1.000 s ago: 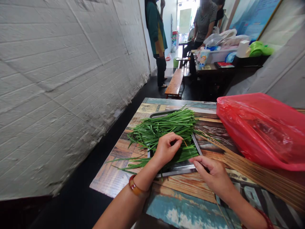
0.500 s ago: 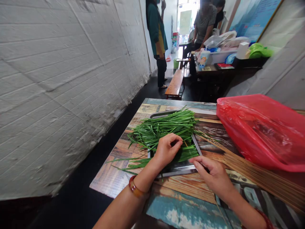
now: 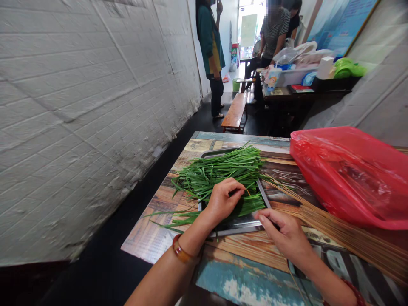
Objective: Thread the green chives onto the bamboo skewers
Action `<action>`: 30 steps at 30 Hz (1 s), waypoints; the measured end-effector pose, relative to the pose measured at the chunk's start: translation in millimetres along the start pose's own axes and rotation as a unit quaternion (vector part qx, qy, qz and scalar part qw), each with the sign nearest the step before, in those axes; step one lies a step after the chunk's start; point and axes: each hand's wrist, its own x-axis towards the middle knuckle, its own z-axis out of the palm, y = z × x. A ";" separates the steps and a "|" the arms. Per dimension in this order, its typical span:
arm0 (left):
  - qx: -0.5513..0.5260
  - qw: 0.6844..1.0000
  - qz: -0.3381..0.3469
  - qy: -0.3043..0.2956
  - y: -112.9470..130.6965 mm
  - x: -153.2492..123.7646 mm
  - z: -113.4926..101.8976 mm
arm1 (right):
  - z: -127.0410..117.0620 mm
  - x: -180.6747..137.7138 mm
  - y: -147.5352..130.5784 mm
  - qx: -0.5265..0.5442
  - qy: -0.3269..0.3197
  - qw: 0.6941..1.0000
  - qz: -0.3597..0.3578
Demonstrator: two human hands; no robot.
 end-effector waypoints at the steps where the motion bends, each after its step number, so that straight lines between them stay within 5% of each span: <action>1: -0.002 1.000 0.000 -0.004 0.1 -0.1 -0.2 | -0.2 0.1 -0.7 0.001 0.001 1.000 -0.001; 13: -0.023 0.994 0.014 -0.102 3.8 -0.5 -5.8 | -0.9 0.2 -0.6 -0.017 0.005 1.000 -0.004; 19: -0.016 0.994 -0.047 -0.095 10.0 0.5 -11.4 | -0.6 0.7 -0.8 -0.021 0.007 1.000 -0.003; 25: -0.025 0.984 -0.060 -0.165 13.5 -0.3 -7.6 | 0.6 0.4 -3.0 -0.012 0.022 0.999 -0.025; 30: -0.055 0.984 -0.091 -0.143 11.1 -0.1 -6.4 | 0.4 0.3 -3.2 -0.016 0.031 0.999 -0.030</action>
